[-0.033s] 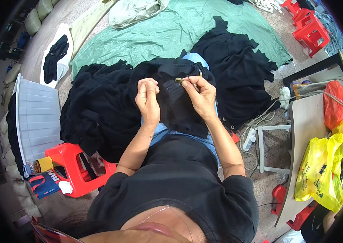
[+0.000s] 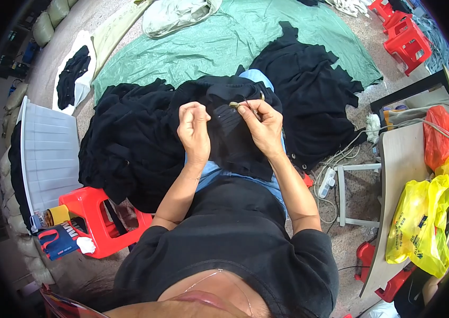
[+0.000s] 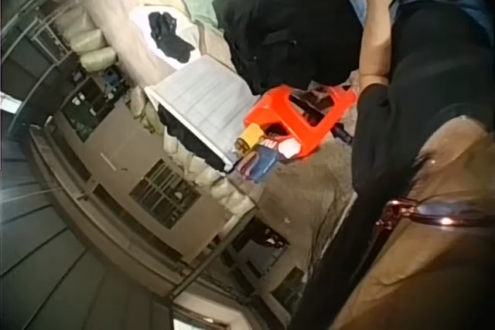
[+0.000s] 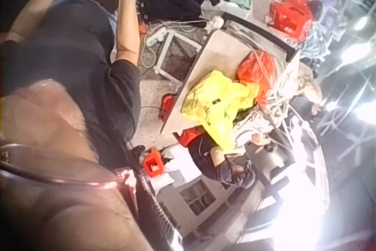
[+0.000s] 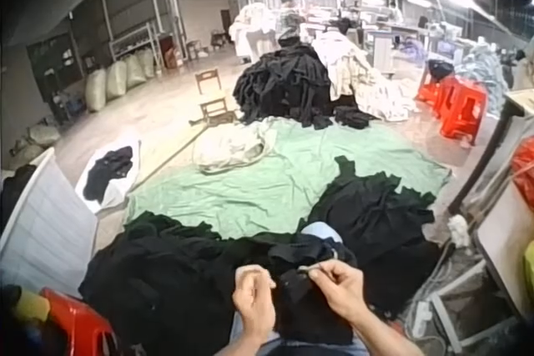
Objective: Inspecting and handling black fabric garment pieces with metal eyelets in a factory setting.
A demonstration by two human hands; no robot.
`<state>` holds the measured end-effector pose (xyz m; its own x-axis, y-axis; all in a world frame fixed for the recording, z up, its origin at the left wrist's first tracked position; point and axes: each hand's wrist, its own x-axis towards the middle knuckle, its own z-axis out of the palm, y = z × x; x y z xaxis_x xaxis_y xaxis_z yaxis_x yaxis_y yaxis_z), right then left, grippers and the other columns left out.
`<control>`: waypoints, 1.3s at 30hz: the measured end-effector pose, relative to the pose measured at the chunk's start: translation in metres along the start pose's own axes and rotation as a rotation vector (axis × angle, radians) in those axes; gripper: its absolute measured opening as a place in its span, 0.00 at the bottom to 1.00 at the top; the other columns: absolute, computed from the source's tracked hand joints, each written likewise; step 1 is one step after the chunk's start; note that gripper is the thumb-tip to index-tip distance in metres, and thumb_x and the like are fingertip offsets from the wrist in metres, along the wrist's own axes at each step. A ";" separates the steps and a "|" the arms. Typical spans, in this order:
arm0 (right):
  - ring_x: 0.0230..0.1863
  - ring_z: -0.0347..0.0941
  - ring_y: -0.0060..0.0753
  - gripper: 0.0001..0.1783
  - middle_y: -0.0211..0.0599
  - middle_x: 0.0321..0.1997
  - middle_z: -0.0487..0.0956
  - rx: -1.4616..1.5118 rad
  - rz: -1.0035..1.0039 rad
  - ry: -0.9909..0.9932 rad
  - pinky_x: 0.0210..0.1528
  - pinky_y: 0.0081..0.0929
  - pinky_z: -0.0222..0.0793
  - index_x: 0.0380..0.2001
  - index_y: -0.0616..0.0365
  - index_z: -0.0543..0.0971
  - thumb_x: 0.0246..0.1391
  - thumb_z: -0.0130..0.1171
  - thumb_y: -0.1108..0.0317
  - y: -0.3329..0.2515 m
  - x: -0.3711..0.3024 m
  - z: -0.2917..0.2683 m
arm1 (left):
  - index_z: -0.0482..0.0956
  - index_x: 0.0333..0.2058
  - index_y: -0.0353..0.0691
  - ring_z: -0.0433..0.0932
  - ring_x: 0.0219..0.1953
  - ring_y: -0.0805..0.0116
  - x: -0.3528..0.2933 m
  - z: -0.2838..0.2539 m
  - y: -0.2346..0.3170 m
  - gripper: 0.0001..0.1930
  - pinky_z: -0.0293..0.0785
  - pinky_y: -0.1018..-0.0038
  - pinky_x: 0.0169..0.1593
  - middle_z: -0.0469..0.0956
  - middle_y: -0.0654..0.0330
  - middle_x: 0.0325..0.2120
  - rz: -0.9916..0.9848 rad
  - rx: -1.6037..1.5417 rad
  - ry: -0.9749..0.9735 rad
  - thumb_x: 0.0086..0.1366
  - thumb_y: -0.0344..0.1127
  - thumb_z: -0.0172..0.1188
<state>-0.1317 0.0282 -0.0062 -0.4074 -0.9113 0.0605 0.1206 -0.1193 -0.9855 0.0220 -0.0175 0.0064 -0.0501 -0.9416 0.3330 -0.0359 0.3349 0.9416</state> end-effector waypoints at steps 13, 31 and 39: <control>0.31 0.67 0.09 0.05 0.22 0.32 0.78 0.112 0.001 -0.056 0.34 0.10 0.61 0.36 0.63 0.81 0.57 0.62 0.73 0.001 -0.005 -0.002 | 0.77 0.49 0.32 0.76 0.46 0.76 0.001 0.009 0.013 0.19 0.73 0.81 0.49 0.80 0.61 0.42 -0.215 -0.243 -0.408 0.58 0.19 0.63; 0.35 0.73 0.15 0.07 0.28 0.35 0.80 0.276 0.130 -0.115 0.43 0.15 0.67 0.37 0.63 0.81 0.55 0.62 0.75 -0.007 -0.003 -0.010 | 0.77 0.46 0.31 0.77 0.45 0.75 -0.007 0.016 -0.004 0.16 0.73 0.79 0.50 0.79 0.59 0.42 -0.263 -0.326 -0.409 0.58 0.17 0.60; 0.15 0.62 0.21 0.17 0.31 0.13 0.70 0.389 -0.450 -0.442 0.18 0.20 0.53 0.17 0.65 0.79 0.44 0.66 0.59 -0.057 -0.026 -0.110 | 0.72 0.55 0.37 0.80 0.42 0.68 -0.002 -0.022 0.052 0.30 0.74 0.72 0.47 0.83 0.56 0.38 -0.131 -0.192 -1.076 0.52 0.26 0.70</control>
<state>-0.2274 0.1015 0.0310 -0.0999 -0.8054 0.5842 0.3733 -0.5746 -0.7283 0.0418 0.0009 0.0558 -0.9042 -0.4152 0.0999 0.0470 0.1358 0.9896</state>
